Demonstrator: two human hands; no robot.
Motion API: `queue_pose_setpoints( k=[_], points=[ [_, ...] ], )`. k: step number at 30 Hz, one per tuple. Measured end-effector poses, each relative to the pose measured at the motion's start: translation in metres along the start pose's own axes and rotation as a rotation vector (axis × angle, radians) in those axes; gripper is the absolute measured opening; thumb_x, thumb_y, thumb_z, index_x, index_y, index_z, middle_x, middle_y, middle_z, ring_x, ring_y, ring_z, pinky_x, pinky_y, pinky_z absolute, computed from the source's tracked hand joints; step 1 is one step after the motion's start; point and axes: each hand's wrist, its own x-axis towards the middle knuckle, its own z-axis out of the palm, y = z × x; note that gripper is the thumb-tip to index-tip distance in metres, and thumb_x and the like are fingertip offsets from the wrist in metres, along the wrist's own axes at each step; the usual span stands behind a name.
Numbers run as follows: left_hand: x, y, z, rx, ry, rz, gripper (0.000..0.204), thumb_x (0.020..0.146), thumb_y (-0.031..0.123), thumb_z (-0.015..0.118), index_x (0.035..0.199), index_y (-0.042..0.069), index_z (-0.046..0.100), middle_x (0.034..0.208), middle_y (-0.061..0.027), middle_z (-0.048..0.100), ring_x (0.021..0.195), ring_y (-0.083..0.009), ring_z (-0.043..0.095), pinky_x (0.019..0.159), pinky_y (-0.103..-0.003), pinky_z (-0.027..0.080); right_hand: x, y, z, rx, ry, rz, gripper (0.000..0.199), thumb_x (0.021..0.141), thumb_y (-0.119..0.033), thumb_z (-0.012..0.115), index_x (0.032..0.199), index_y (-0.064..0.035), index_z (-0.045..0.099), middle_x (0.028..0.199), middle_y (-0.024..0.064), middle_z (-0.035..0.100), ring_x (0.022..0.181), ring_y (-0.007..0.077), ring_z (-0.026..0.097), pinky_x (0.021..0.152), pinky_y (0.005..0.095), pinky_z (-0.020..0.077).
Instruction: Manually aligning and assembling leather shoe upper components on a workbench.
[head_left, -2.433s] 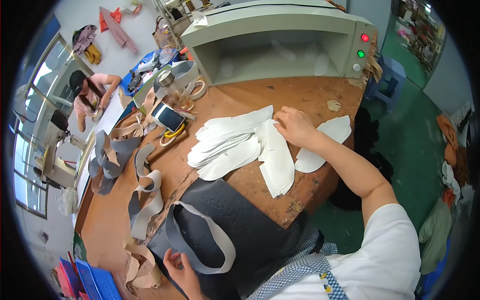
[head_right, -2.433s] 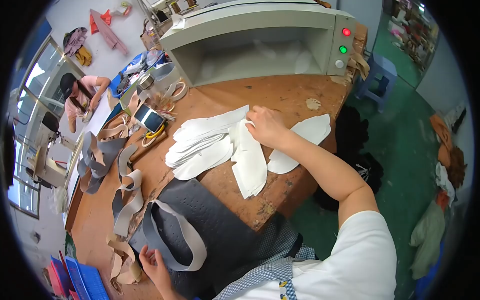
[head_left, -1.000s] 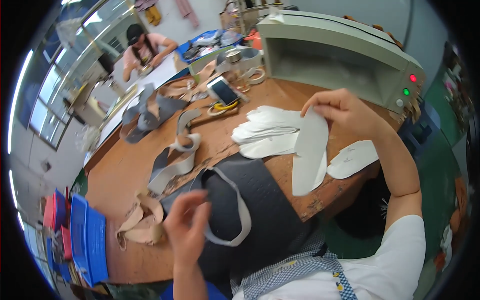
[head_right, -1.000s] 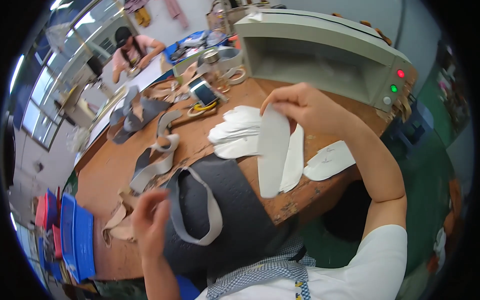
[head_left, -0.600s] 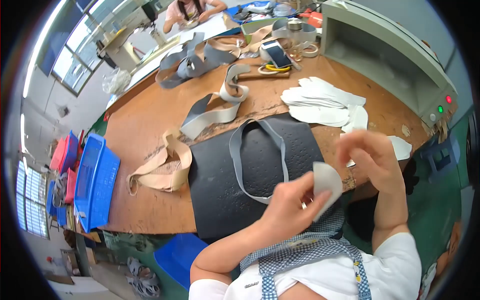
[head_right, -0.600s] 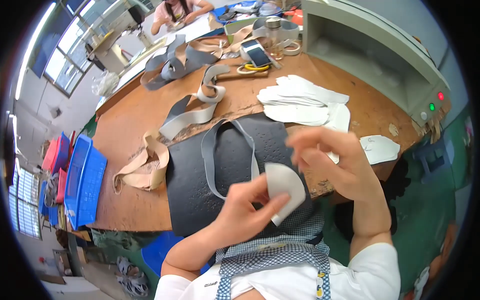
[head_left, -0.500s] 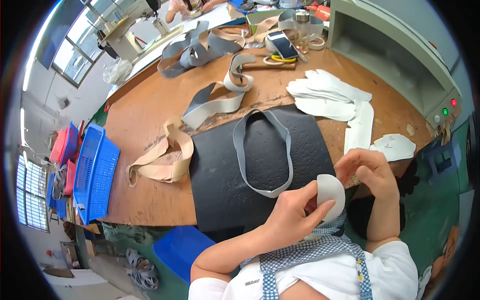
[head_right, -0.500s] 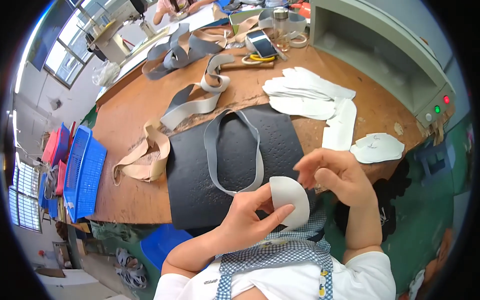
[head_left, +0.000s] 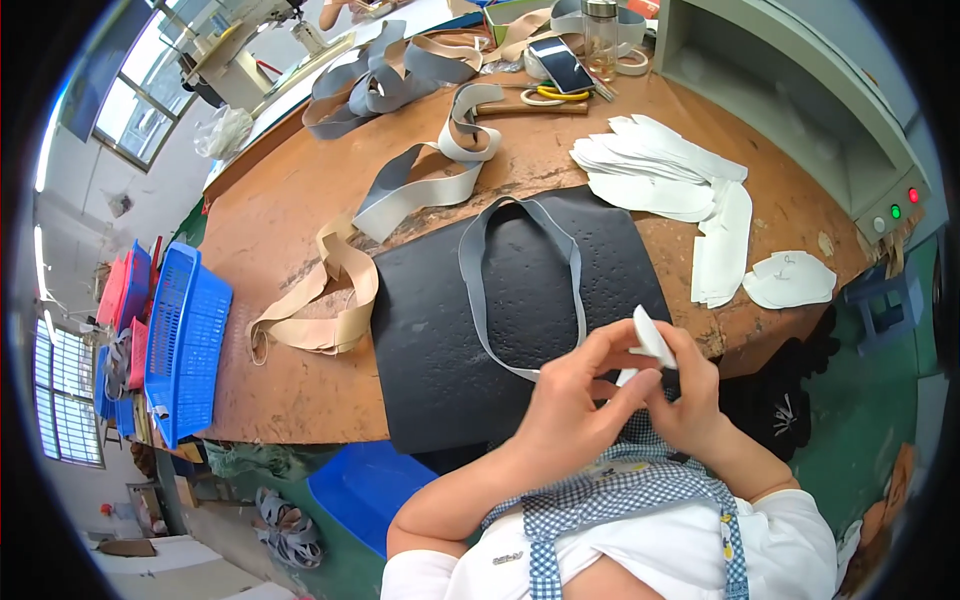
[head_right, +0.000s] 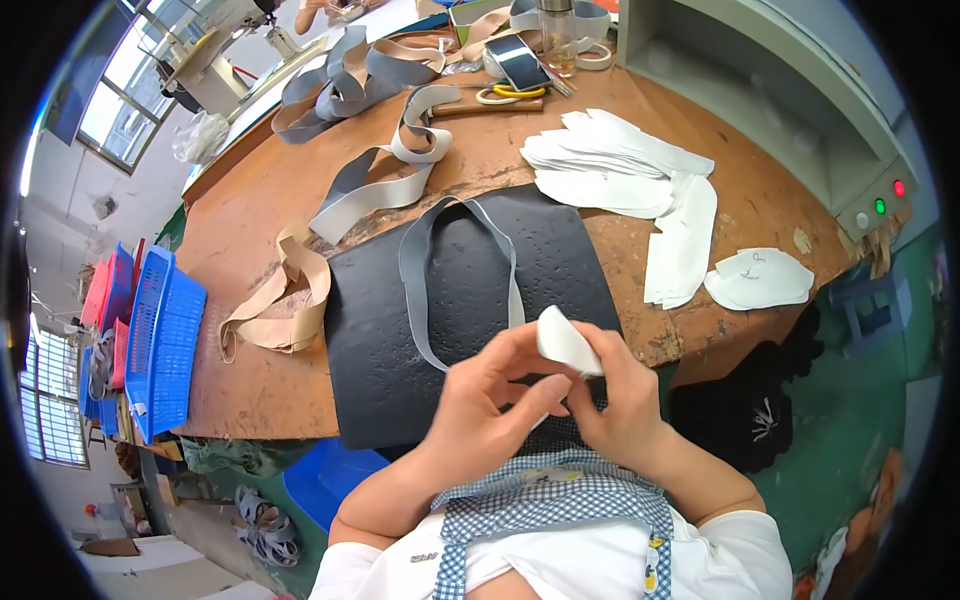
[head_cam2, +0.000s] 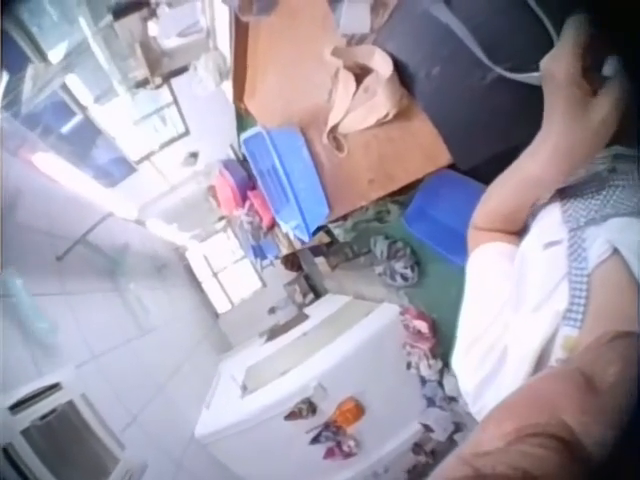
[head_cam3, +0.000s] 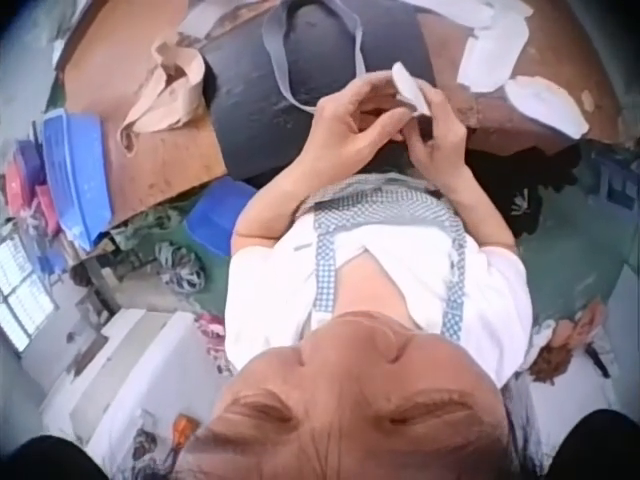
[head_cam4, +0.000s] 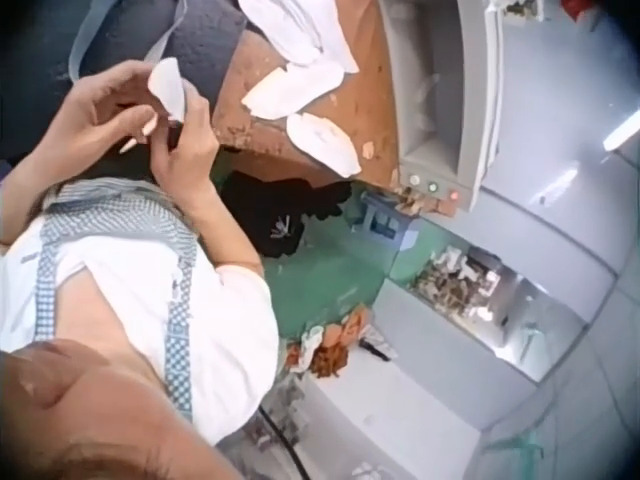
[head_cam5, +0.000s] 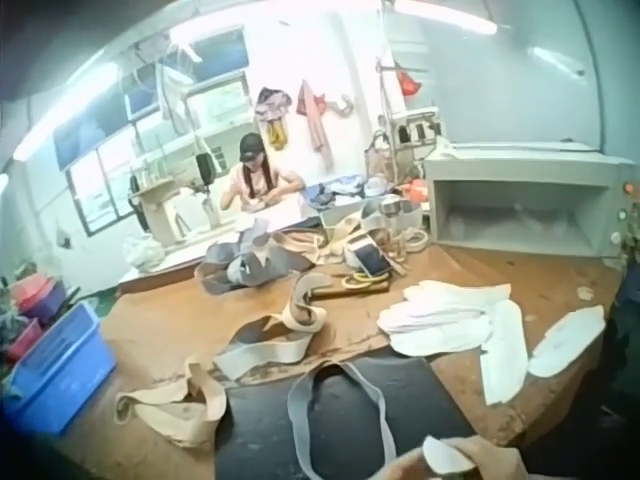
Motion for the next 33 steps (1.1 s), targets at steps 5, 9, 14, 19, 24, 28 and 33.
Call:
queue_pose_setpoints(
  k=[5,9,14,19,24,28,33],
  points=[
    [0.005,0.013,-0.067,0.613,0.119,0.135,0.029,0.091,-0.001,0.065,0.12,-0.001,0.064,0.114,-0.0119,0.07,0.106,-0.0187,0.067,0.081,-0.031,0.057,0.016,0.027,-0.005,0.799,-0.197,0.746,0.028,0.098,-0.011,0.053,0.122,0.0013,0.059,0.104,0.0121,0.071,0.091,0.0166,0.069,0.082,0.0305,0.0556],
    [-0.004,0.012,-0.073,1.03,-0.031,0.171,0.038,0.081,0.005,0.075,0.118,0.003,0.064,0.112,-0.0155,0.067,0.104,-0.0333,0.064,0.09,-0.038,0.051,0.015,0.047,0.009,1.028,-0.215,0.932,0.028,0.1,-0.016,0.053,0.118,0.0018,0.065,0.101,0.0098,0.072,0.087,0.0148,0.069,0.075,0.0309,0.0579],
    [-0.006,-0.015,-0.076,1.126,-0.035,0.066,0.015,0.085,0.006,0.072,0.098,0.001,0.07,0.083,-0.014,0.07,0.078,-0.0314,0.069,0.081,-0.036,0.055,0.031,0.037,0.02,0.94,-0.198,0.79,0.027,0.1,-0.018,0.057,0.114,0.0019,0.069,0.099,0.0073,0.072,0.082,0.0125,0.067,0.075,0.0294,0.0566],
    [0.01,-0.023,-0.071,0.46,0.197,-0.084,0.018,0.094,0.008,0.068,0.107,-0.005,0.069,0.094,-0.0076,0.074,0.085,-0.0088,0.067,0.076,-0.024,0.052,0.043,0.026,0.022,0.949,-0.146,0.685,0.024,0.097,-0.014,0.065,0.112,0.0036,0.069,0.098,0.0059,0.072,0.085,0.0107,0.066,0.079,0.0275,0.0539],
    [0.017,-0.029,-0.067,0.097,0.217,-0.135,0.026,0.101,0.012,0.06,0.118,-0.006,0.066,0.102,-0.0048,0.071,0.091,-0.007,0.063,0.083,-0.022,0.049,0.055,0.009,0.018,0.878,-0.149,0.544,0.027,0.094,-0.01,0.067,0.118,0.0029,0.065,0.104,0.0064,0.07,0.092,0.0104,0.065,0.082,0.0276,0.0535],
    [0.018,-0.024,-0.067,0.117,0.208,-0.152,0.029,0.102,0.014,0.058,0.122,-0.006,0.065,0.105,-0.0054,0.071,0.094,-0.0077,0.063,0.086,-0.023,0.049,0.059,0.007,0.026,0.812,-0.126,0.429,0.026,0.093,-0.004,0.067,0.117,0.0024,0.063,0.106,0.0038,0.067,0.094,0.0094,0.064,0.081,0.0259,0.0537],
    [0.018,-0.027,-0.068,0.029,0.181,-0.165,0.031,0.102,0.015,0.058,0.124,-0.007,0.064,0.106,-0.007,0.071,0.095,-0.01,0.065,0.087,-0.025,0.051,0.065,0.006,0.035,0.738,-0.097,0.36,0.023,0.092,-0.003,0.067,0.114,0.0036,0.064,0.106,0.0041,0.064,0.09,0.0092,0.065,0.075,0.0243,0.0539]
  ],
)
